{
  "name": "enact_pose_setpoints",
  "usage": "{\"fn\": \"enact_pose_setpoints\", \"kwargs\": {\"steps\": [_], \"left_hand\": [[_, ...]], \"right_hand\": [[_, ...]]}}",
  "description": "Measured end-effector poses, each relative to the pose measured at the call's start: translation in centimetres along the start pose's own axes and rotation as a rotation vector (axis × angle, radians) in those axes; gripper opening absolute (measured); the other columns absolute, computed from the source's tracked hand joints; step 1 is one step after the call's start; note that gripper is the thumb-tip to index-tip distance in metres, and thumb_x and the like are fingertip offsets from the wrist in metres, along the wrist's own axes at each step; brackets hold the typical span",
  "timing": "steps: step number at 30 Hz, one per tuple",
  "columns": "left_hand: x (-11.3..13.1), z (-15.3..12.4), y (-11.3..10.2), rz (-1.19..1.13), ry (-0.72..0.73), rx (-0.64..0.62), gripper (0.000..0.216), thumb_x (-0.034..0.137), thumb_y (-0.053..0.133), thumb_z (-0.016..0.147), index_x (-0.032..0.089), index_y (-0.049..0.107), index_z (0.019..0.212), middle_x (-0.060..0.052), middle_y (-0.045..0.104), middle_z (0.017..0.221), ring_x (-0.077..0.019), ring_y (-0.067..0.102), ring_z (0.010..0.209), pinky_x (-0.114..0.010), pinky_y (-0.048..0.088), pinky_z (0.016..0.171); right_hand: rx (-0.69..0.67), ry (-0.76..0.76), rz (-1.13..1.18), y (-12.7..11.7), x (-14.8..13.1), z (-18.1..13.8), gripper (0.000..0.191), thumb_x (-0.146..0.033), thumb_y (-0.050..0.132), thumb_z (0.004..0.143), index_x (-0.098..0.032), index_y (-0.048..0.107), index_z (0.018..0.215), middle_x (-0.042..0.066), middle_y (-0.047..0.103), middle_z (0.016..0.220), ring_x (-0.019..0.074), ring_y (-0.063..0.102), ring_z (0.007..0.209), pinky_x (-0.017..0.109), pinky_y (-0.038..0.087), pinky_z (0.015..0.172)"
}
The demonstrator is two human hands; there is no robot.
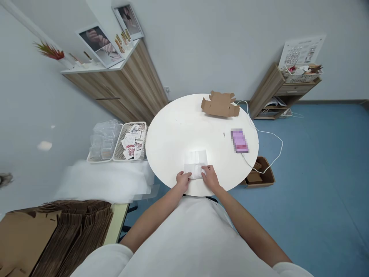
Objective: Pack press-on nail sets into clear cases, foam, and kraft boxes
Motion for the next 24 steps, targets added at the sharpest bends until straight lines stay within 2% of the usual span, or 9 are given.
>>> {"fn": "enact_pose_setpoints", "kwargs": {"steps": [5,9,13,15,17,20,22,24], "left_hand": [[2.2,-0.5,-0.2,0.001,0.017,-0.115,0.025,0.021,0.051,0.073,0.016,0.052,0.097,-0.007,0.061,0.089,-0.0150,0.058,0.078,-0.028,0.048,0.067],[3.8,-0.9,0.8,0.262,0.161,-0.131,0.021,0.021,0.049,0.071,0.018,0.054,0.091,-0.004,0.058,0.083,-0.0155,0.055,0.076,-0.031,0.046,0.071],[3.8,-2.5,2.2,0.497,0.344,-0.180,0.045,0.015,0.049,0.065,0.016,0.046,0.110,-0.009,0.051,0.100,-0.0205,0.049,0.093,-0.036,0.041,0.082],[3.4,-3.6,2.7,0.577,0.408,-0.203,0.057,0.016,0.054,0.060,0.015,0.041,0.116,-0.012,0.045,0.109,-0.0250,0.044,0.102,-0.039,0.038,0.086],[3.1,-4.5,2.7,0.602,0.480,-0.242,0.059,0.020,0.058,0.059,0.015,0.043,0.116,-0.013,0.041,0.115,-0.0287,0.039,0.107,-0.042,0.036,0.089],[2.7,-4.8,1.4,0.528,0.574,-0.280,0.047,0.023,0.053,0.067,0.018,0.045,0.113,-0.011,0.044,0.116,-0.0260,0.041,0.107,-0.041,0.037,0.089],[2.6,-3.9,-0.4,0.474,0.587,-0.203,0.037,0.021,0.043,0.075,0.019,0.045,0.113,-0.009,0.049,0.110,-0.0214,0.046,0.104,-0.039,0.039,0.088],[2.5,-2.7,-2.3,0.495,0.604,-0.081,0.035,0.021,0.039,0.078,0.020,0.045,0.113,-0.009,0.048,0.115,-0.0209,0.044,0.108,-0.039,0.037,0.091]], "right_hand": [[-0.058,0.024,0.056,0.6,-0.5,0.5,0.035,-0.020,0.046,0.073,-0.021,0.050,0.108,0.006,0.050,0.096,0.0177,0.052,0.084,0.030,0.043,0.074],[-0.121,0.094,0.135,0.6,-0.6,1.1,0.035,-0.018,0.043,0.071,-0.020,0.051,0.105,0.003,0.057,0.083,0.0157,0.053,0.076,0.028,0.042,0.071],[-0.133,0.134,0.292,0.2,-0.8,1.4,0.031,-0.019,0.034,0.076,-0.021,0.054,0.098,0.002,0.059,0.086,0.0137,0.054,0.080,0.025,0.041,0.071],[-0.124,0.179,0.286,0.2,-1.0,1.4,0.025,-0.024,0.036,0.077,-0.022,0.054,0.094,0.000,0.059,0.079,0.0135,0.054,0.074,0.025,0.040,0.066],[-0.093,0.243,0.222,0.3,-1.2,1.5,0.019,-0.026,0.041,0.076,-0.021,0.052,0.091,-0.002,0.056,0.067,0.0131,0.052,0.064,0.024,0.037,0.059],[-0.034,0.277,0.159,0.7,-1.5,1.6,0.015,-0.021,0.043,0.074,-0.021,0.048,0.088,-0.003,0.051,0.060,0.0124,0.049,0.059,0.023,0.034,0.055],[-0.030,0.248,0.165,1.2,-1.8,1.7,0.015,-0.019,0.044,0.073,-0.021,0.046,0.088,-0.005,0.048,0.058,0.0122,0.048,0.057,0.022,0.032,0.054],[-0.038,0.223,0.180,1.8,-2.1,1.9,0.016,-0.018,0.043,0.072,-0.021,0.044,0.088,-0.006,0.046,0.057,0.0121,0.047,0.056,0.022,0.032,0.053]]}}
Point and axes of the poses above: each hand's wrist, its own z-axis towards the middle knuckle, its own y-axis out of the palm, x = y × z, the point moved 3 cm from there along z, towards the middle knuckle
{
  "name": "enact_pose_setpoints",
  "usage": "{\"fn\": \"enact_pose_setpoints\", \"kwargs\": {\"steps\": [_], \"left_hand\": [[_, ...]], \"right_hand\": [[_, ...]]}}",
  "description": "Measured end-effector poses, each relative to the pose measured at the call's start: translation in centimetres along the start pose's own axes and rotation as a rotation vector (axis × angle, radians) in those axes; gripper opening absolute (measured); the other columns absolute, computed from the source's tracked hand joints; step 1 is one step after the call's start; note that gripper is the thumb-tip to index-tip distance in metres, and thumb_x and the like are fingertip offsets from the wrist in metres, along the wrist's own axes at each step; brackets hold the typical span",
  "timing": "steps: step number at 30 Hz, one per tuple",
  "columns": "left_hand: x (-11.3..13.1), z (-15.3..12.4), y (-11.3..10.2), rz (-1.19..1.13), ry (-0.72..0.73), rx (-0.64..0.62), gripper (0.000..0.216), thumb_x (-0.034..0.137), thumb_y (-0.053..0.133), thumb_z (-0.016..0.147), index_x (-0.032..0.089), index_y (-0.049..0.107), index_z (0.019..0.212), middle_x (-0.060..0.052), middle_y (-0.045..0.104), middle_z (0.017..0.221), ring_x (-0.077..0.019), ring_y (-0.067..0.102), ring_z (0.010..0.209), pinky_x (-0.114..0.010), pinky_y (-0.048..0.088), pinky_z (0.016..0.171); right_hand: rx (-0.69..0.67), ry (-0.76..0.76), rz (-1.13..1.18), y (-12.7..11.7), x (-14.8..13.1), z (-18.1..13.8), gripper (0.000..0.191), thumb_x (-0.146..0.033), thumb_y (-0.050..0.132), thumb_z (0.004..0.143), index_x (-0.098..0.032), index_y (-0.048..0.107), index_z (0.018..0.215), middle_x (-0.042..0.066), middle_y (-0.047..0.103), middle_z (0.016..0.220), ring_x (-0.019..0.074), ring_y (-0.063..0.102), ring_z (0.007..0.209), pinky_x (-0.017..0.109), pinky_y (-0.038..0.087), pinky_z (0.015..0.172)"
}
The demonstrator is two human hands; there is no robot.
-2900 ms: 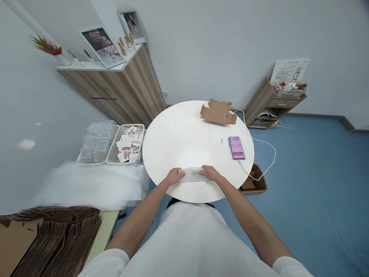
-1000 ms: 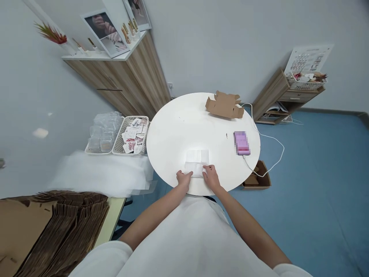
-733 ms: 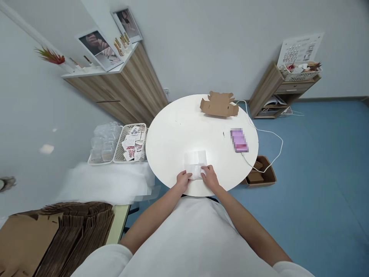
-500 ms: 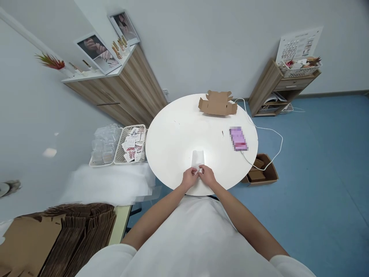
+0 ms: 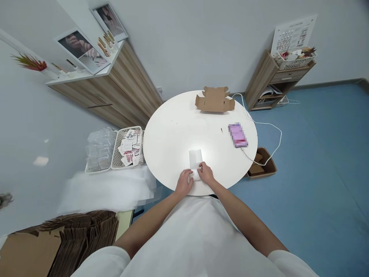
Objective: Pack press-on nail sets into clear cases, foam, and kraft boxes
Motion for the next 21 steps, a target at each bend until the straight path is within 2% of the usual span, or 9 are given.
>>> {"fn": "enact_pose_setpoints", "kwargs": {"steps": [2,6,9,11,13,16,21], "left_hand": [[-1.2,0.6,-0.9,0.098,0.047,-0.007,0.039,0.025,0.042,0.079,0.020,0.041,0.118,-0.009,0.039,0.126,-0.0231,0.035,0.117,-0.041,0.033,0.095],[-2.5,1.3,-1.2,0.242,0.146,-0.129,0.048,0.026,0.041,0.080,0.020,0.031,0.127,-0.009,0.029,0.136,-0.0240,0.025,0.125,-0.042,0.026,0.098],[-2.9,1.4,-1.2,0.296,0.159,-0.148,0.049,0.028,0.040,0.080,0.022,0.030,0.127,-0.008,0.030,0.136,-0.0246,0.023,0.126,-0.043,0.021,0.099],[-3.0,1.6,-1.3,0.299,0.171,-0.144,0.049,0.029,0.043,0.078,0.022,0.032,0.126,-0.008,0.032,0.135,-0.0254,0.022,0.126,-0.044,0.018,0.100],[-3.0,1.9,-1.4,0.271,0.187,-0.141,0.050,0.030,0.046,0.076,0.021,0.034,0.124,-0.009,0.036,0.132,-0.0258,0.024,0.125,-0.045,0.017,0.100],[-3.0,2.6,-1.9,0.186,0.219,-0.153,0.050,0.032,0.048,0.074,0.022,0.035,0.122,-0.009,0.042,0.125,-0.0251,0.031,0.120,-0.044,0.020,0.098],[-3.6,3.2,-3.4,-0.032,0.213,-0.236,0.049,0.037,0.050,0.072,0.023,0.037,0.118,-0.008,0.046,0.118,-0.0250,0.039,0.111,-0.042,0.030,0.092]], "right_hand": [[-0.023,-0.009,0.012,0.8,-0.4,0.1,0.018,-0.017,0.042,0.072,-0.021,0.043,0.089,-0.006,0.044,0.056,0.0119,0.046,0.055,0.022,0.033,0.053],[-0.139,-0.112,0.003,1.7,-1.6,0.0,0.026,-0.013,0.042,0.069,-0.021,0.043,0.094,-0.005,0.047,0.064,0.0118,0.048,0.060,0.024,0.039,0.058],[-0.148,-0.291,-0.111,0.9,-2.8,-0.8,0.041,-0.019,0.051,0.066,-0.020,0.042,0.106,0.004,0.052,0.092,0.0163,0.051,0.081,0.030,0.042,0.070],[-0.133,-0.425,-0.249,0.3,-3.7,-1.3,0.056,-0.027,0.060,0.063,-0.021,0.038,0.114,0.010,0.045,0.113,0.0232,0.045,0.100,0.036,0.039,0.079],[-0.166,-0.522,-0.393,0.3,-4.3,-1.6,0.074,-0.031,0.067,0.056,-0.023,0.033,0.121,0.011,0.037,0.125,0.0291,0.035,0.113,0.042,0.035,0.085],[-0.226,-0.525,-0.515,1.3,-4.6,-1.2,0.088,-0.024,0.070,0.053,-0.023,0.022,0.128,0.011,0.036,0.127,0.0294,0.031,0.116,0.042,0.036,0.086],[-0.211,-0.456,-0.477,2.2,-4.8,-1.1,0.078,-0.014,0.058,0.061,-0.019,0.019,0.129,0.012,0.041,0.121,0.0251,0.035,0.112,0.036,0.038,0.084]]}}
Point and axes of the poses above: each hand's wrist, its own z-axis towards the middle knuckle, its own y-axis out of the palm, x = y × z, the point moved 3 cm from there along z, towards the middle knuckle
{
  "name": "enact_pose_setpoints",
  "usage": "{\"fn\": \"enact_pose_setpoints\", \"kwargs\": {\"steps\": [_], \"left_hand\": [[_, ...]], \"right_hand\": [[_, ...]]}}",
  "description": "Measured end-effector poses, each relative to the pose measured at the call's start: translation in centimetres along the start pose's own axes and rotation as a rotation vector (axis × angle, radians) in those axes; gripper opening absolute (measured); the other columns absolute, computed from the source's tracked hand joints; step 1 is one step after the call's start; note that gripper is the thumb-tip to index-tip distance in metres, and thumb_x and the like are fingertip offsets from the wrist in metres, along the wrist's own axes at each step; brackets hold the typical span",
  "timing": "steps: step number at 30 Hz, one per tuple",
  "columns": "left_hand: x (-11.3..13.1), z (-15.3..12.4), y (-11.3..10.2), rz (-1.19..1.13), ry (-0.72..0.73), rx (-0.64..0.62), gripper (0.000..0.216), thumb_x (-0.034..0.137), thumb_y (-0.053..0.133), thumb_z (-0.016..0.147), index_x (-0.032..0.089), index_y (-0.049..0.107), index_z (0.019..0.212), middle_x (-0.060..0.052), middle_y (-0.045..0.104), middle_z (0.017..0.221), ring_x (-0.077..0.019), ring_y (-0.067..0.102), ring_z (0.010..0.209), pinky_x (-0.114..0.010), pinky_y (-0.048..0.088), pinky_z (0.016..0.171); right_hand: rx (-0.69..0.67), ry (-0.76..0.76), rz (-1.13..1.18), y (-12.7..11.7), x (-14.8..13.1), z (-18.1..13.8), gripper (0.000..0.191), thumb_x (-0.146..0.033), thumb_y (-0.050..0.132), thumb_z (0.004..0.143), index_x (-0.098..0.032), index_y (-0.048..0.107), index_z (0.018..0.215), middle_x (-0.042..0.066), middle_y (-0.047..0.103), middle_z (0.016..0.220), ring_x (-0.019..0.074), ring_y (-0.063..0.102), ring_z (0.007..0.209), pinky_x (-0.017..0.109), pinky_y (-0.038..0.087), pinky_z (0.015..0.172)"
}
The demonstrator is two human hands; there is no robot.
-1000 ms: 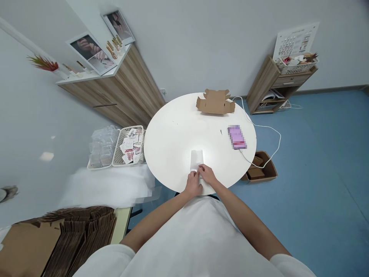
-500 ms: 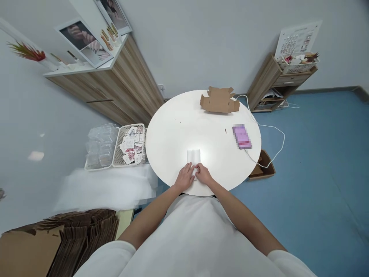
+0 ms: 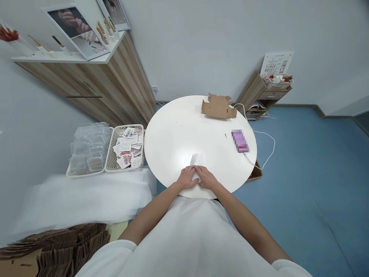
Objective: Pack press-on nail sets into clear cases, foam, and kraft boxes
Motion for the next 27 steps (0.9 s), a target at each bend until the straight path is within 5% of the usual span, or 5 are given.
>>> {"fn": "enact_pose_setpoints", "kwargs": {"steps": [5,11,16,23,27], "left_hand": [[-1.0,-1.2,-0.9,-0.212,-0.026,-0.128,0.056,0.047,0.054,0.068,0.024,0.037,0.117,-0.007,0.048,0.114,-0.0235,0.045,0.104,-0.038,0.034,0.088],[-2.8,0.0,-0.3,-0.173,-0.157,-0.005,0.029,0.041,0.049,0.073,0.020,0.053,0.092,-0.008,0.049,0.104,-0.0221,0.047,0.097,-0.035,0.039,0.081],[-4.0,1.7,0.2,-0.274,-0.356,0.051,0.027,0.036,0.044,0.077,0.019,0.048,0.098,-0.002,0.055,0.081,-0.0153,0.053,0.072,-0.028,0.042,0.065],[-4.0,2.0,0.4,-0.260,-0.477,0.178,0.034,0.032,0.050,0.075,0.020,0.045,0.107,-0.006,0.053,0.099,-0.0141,0.054,0.071,-0.029,0.043,0.066],[-3.6,1.3,0.5,-0.335,-0.466,0.243,0.038,0.032,0.047,0.078,0.018,0.043,0.113,-0.009,0.049,0.107,-0.0140,0.054,0.075,-0.031,0.044,0.072]], "right_hand": [[-0.135,0.109,0.154,-1.0,0.0,-0.9,0.047,-0.025,0.052,0.068,-0.020,0.036,0.113,0.005,0.055,0.088,0.0190,0.051,0.077,0.029,0.039,0.064],[-0.178,0.251,0.303,-2.8,1.0,1.7,0.018,-0.032,0.050,0.071,-0.021,0.050,0.085,0.002,0.054,0.079,0.0166,0.051,0.070,0.025,0.036,0.059],[-0.014,0.438,0.341,-2.5,2.3,4.3,0.025,-0.035,0.045,0.074,-0.019,0.052,0.092,0.007,0.051,0.096,0.0188,0.050,0.087,0.028,0.039,0.072],[0.402,0.550,0.282,-0.4,2.6,2.8,0.048,-0.039,0.043,0.077,-0.019,0.035,0.119,0.012,0.038,0.117,0.0257,0.035,0.112,0.040,0.035,0.088],[0.441,0.585,0.410,0.6,2.6,0.0,0.052,-0.042,0.040,0.078,-0.018,0.029,0.123,0.014,0.040,0.115,0.0222,0.049,0.092,0.038,0.041,0.080]]}}
Point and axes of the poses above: each hand's wrist, its own z-axis towards the middle knuckle, its own y-axis out of the palm, x = y × z, the point moved 3 cm from there along z, towards the middle knuckle
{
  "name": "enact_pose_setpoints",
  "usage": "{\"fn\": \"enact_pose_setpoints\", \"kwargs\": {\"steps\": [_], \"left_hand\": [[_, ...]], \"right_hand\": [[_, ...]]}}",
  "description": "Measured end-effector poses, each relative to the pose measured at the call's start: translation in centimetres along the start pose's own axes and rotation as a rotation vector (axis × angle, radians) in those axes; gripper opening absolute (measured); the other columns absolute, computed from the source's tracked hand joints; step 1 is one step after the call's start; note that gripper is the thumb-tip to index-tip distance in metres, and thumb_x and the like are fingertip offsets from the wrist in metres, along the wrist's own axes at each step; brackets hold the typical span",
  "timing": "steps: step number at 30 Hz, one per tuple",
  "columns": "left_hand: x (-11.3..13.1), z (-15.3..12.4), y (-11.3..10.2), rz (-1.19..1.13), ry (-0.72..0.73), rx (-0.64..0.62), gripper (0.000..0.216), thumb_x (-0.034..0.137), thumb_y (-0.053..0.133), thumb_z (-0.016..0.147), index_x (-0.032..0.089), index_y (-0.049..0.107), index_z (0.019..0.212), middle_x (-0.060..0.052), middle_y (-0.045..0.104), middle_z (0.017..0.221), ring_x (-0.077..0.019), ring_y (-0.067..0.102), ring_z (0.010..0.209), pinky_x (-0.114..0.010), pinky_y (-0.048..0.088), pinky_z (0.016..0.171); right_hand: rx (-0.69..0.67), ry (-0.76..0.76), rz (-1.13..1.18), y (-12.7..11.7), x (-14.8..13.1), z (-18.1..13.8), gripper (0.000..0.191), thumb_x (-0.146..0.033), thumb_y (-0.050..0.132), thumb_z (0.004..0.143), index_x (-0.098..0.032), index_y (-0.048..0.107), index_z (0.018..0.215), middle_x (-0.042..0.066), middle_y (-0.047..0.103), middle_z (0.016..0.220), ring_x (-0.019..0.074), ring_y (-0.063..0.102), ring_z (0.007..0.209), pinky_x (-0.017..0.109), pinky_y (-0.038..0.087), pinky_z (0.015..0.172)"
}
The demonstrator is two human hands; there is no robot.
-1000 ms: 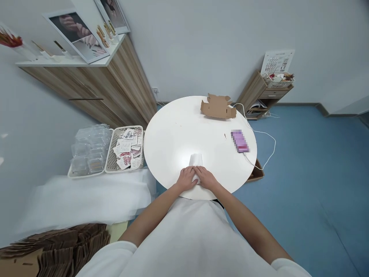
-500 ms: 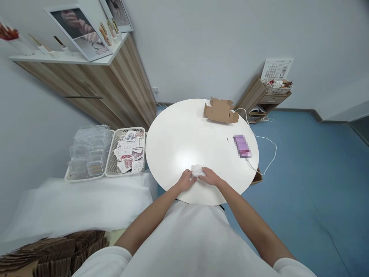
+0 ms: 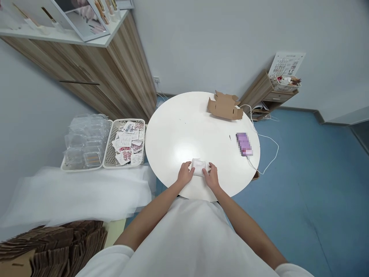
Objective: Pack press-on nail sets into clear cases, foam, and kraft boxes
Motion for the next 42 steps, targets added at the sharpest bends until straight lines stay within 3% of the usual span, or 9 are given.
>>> {"fn": "enact_pose_setpoints", "kwargs": {"steps": [3,6,14,17,21,25,33,37,42], "left_hand": [[0.1,-0.6,0.0,-0.027,-0.047,0.024,0.042,0.031,0.046,0.078,0.017,0.041,0.118,-0.010,0.049,0.106,-0.0144,0.054,0.076,-0.031,0.044,0.074],[0.4,-0.9,0.2,-0.017,-0.073,0.030,0.042,0.031,0.045,0.079,0.018,0.041,0.118,-0.009,0.051,0.104,-0.0142,0.054,0.076,-0.031,0.044,0.075],[1.2,-0.8,1.2,0.105,-0.144,0.055,0.038,0.027,0.050,0.074,0.018,0.047,0.111,-0.007,0.055,0.097,-0.0164,0.054,0.080,-0.030,0.044,0.072],[1.3,-1.1,1.2,0.087,-0.173,0.079,0.039,0.027,0.050,0.074,0.017,0.046,0.112,-0.007,0.055,0.097,-0.0158,0.054,0.080,-0.030,0.044,0.073],[1.0,-2.0,1.1,0.026,-0.237,0.141,0.041,0.030,0.048,0.076,0.017,0.044,0.115,-0.009,0.053,0.102,-0.0153,0.055,0.081,-0.030,0.044,0.074],[0.5,-3.1,0.9,-0.008,-0.280,0.202,0.043,0.032,0.047,0.078,0.017,0.041,0.118,-0.009,0.051,0.104,-0.0149,0.055,0.082,-0.030,0.045,0.075],[0.6,-3.6,1.8,0.000,0.006,0.089,0.043,0.026,0.044,0.080,0.022,0.036,0.122,-0.009,0.046,0.111,-0.0181,0.050,0.094,-0.036,0.044,0.080],[-1.0,-2.5,-0.4,-0.043,-0.046,0.127,0.045,0.027,0.044,0.080,0.022,0.034,0.123,-0.010,0.043,0.112,-0.0195,0.048,0.098,-0.036,0.045,0.079],[-4.4,0.4,-7.1,-0.044,-0.136,0.244,0.047,0.029,0.046,0.078,0.020,0.035,0.123,-0.011,0.038,0.113,-0.0217,0.045,0.102,-0.037,0.042,0.083]], "right_hand": [[-0.079,0.036,0.066,-0.2,0.9,-0.9,0.051,-0.045,0.040,0.077,-0.020,0.031,0.120,0.010,0.048,0.104,0.0174,0.054,0.073,0.034,0.045,0.068],[-0.130,0.065,-0.011,-0.1,0.7,-0.3,0.046,-0.049,0.037,0.077,-0.021,0.037,0.114,0.007,0.053,0.095,0.0173,0.055,0.072,0.031,0.044,0.062],[-0.235,0.149,-0.304,0.0,-0.4,3.7,0.034,-0.052,0.036,0.077,-0.021,0.049,0.070,0.005,0.057,0.065,0.0190,0.054,0.058,0.031,0.036,0.052],[-0.255,0.101,-0.258,-0.1,-0.2,3.6,0.031,-0.049,0.035,0.078,-0.022,0.051,0.081,0.005,0.058,0.067,0.0191,0.055,0.060,0.030,0.037,0.054],[-0.307,0.057,-0.100,-0.6,0.9,1.6,0.044,-0.045,0.037,0.077,-0.021,0.038,0.113,0.008,0.056,0.093,0.0203,0.056,0.076,0.031,0.040,0.060],[-0.314,0.032,0.023,-1.1,1.7,-0.2,0.050,-0.040,0.039,0.076,-0.020,0.029,0.122,0.009,0.050,0.104,0.0171,0.056,0.070,0.031,0.043,0.063],[-0.326,-0.028,0.085,0.2,0.9,0.0,0.042,-0.032,0.042,0.074,-0.022,0.034,0.115,0.008,0.052,0.099,0.0167,0.054,0.061,0.035,0.046,0.063],[-0.360,-0.039,0.104,2.7,-1.6,1.4,0.042,-0.028,0.044,0.074,-0.021,0.034,0.114,0.008,0.052,0.098,0.0171,0.055,0.065,0.036,0.047,0.066],[-0.423,-0.054,0.097,8.6,-7.9,4.2,0.043,-0.026,0.044,0.073,-0.021,0.033,0.114,0.006,0.052,0.099,0.0151,0.055,0.066,0.035,0.047,0.069]]}}
Point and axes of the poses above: each hand's wrist, its own z-axis towards the middle knuckle, its own y-axis out of the palm, x = y × z, the point moved 3 cm from there along z, towards the middle knuckle
